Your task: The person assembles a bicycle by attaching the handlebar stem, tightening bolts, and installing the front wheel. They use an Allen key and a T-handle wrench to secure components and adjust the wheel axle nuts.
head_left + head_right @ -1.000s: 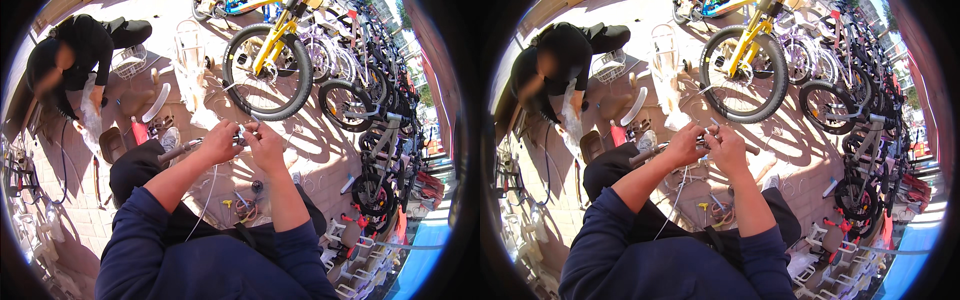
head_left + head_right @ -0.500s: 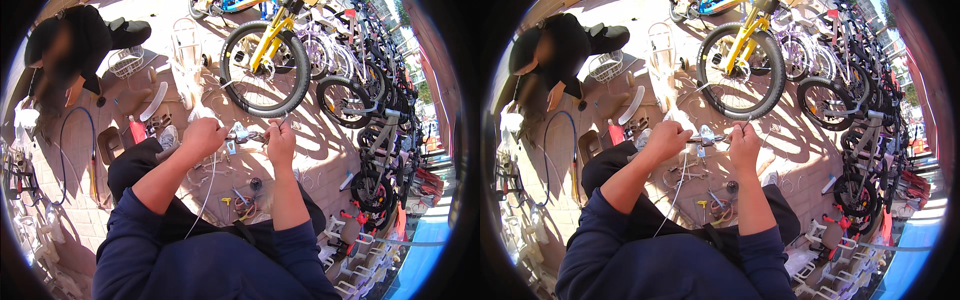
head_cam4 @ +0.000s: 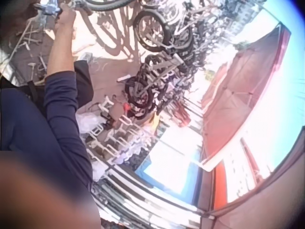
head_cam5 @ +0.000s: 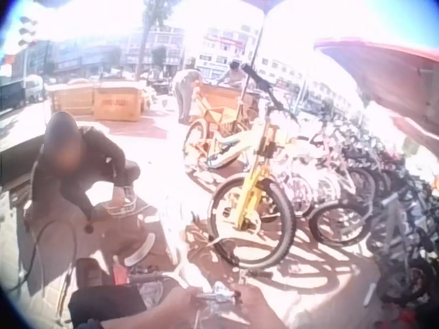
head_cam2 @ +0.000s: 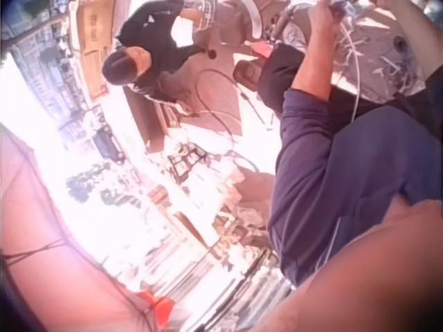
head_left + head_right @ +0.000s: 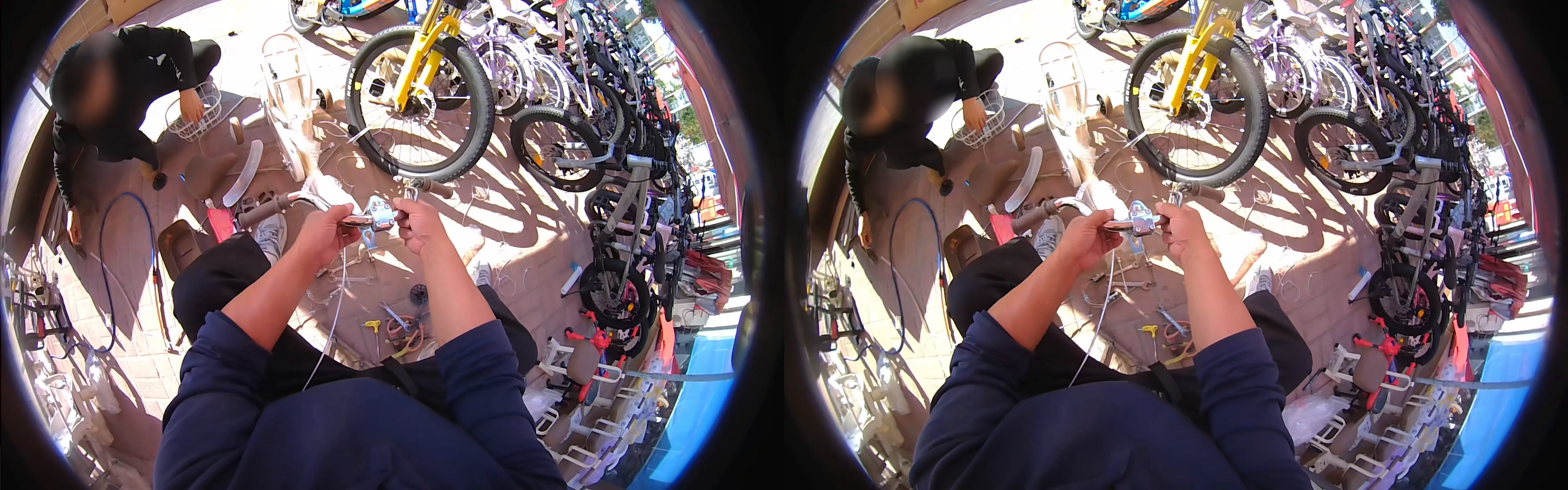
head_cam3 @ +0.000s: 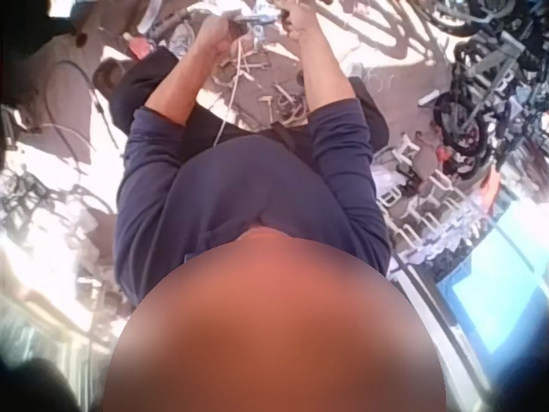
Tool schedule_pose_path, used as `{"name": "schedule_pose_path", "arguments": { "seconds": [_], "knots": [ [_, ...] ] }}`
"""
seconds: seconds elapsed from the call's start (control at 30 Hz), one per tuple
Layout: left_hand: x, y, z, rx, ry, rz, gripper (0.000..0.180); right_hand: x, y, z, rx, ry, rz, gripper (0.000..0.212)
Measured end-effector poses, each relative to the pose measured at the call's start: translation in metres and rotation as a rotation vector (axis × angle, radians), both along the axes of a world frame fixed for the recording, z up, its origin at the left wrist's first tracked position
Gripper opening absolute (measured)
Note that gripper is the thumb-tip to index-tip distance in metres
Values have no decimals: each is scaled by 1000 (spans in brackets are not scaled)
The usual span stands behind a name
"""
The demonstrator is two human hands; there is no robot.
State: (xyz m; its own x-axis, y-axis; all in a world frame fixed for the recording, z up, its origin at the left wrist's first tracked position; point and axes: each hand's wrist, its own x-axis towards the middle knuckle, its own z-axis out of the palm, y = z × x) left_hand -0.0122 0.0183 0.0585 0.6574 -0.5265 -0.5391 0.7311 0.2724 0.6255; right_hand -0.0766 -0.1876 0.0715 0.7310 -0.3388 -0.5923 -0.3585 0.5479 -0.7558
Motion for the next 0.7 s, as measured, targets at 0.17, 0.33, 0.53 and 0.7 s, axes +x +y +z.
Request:
{"name": "schedule_pose_path", "arguments": {
  "seconds": [0.17, 0.33, 0.53, 0.7],
  "knots": [
    [7, 9, 4, 26, -596, -146, 8, -7, -8, -2, -172, -381, 94, 16],
    [2, 10, 4, 38, -591, -130, 15, -11, -7, -9, -173, -385, 115, 14],
    [5, 15, 13, 169, -687, -214, 16, -13, -7, -10, -164, -406, 101, 13],
    [5, 17, 10, 217, -844, -213, 18, -14, -2, -8, -230, -391, 74, 13]
  ]
}}
